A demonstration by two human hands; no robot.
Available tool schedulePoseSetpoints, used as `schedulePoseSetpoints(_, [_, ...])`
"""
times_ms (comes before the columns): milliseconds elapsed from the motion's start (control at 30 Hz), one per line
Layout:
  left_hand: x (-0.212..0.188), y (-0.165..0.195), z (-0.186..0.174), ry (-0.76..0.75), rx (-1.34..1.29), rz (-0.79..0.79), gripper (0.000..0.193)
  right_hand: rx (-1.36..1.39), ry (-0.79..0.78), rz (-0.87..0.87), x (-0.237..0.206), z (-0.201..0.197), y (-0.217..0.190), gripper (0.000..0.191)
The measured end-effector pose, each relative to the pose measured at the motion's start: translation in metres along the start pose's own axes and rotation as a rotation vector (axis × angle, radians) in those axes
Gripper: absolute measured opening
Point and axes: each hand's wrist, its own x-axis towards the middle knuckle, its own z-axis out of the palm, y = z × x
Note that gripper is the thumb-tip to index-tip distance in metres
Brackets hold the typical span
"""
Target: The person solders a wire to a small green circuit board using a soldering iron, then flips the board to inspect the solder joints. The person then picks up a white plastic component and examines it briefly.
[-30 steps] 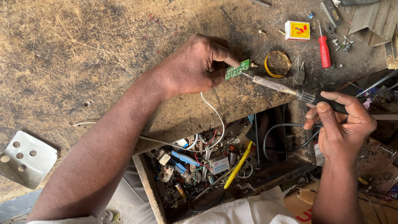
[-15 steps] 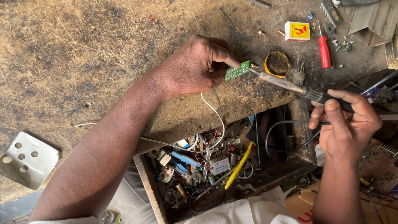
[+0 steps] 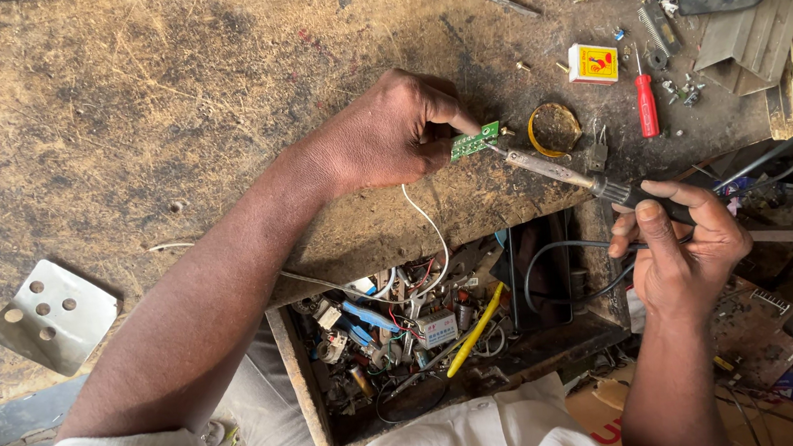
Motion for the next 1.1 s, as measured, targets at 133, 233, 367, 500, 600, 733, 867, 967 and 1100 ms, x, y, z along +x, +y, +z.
schedulePoseSetpoints(133, [0.001,-0.001,0.001,0.005,0.011,0.011,0.033,0.006,-0.008,-0.020,0.003,0.000,0.002,0.012])
schedulePoseSetpoints(233, [0.000,-0.002,0.001,0.000,0.004,0.016,0.033,-0.038,-0.037,-0.087,0.007,0.000,0.002,0.009])
schedulePoseSetpoints(367, [0.000,-0.003,0.001,0.018,0.004,0.059,0.033,-0.167,-0.059,-0.159,0.009,0.001,-0.005,0.009])
schedulePoseSetpoints(500, [0.000,-0.002,0.001,0.002,0.010,0.021,0.032,-0.314,-0.079,-0.205,0.013,0.001,-0.014,0.011])
schedulePoseSetpoints(600, [0.001,-0.001,0.000,0.011,0.001,0.059,0.032,-0.108,-0.017,-0.065,0.014,0.004,-0.014,0.010])
schedulePoseSetpoints(733, [0.001,0.002,0.000,0.014,0.019,0.021,0.033,-0.160,-0.030,-0.098,0.014,0.005,-0.016,0.009])
schedulePoseSetpoints(867, [0.001,0.003,-0.001,0.009,0.012,0.023,0.031,-0.201,-0.034,-0.104,0.014,0.003,-0.016,0.009])
schedulePoseSetpoints(967, [0.001,0.003,-0.002,0.006,0.012,0.014,0.033,-0.160,-0.020,-0.051,0.014,0.003,-0.014,0.010])
schedulePoseSetpoints(1100, [0.001,0.002,-0.002,0.006,0.023,0.023,0.034,-0.113,-0.027,-0.030,0.014,0.002,-0.012,0.010])
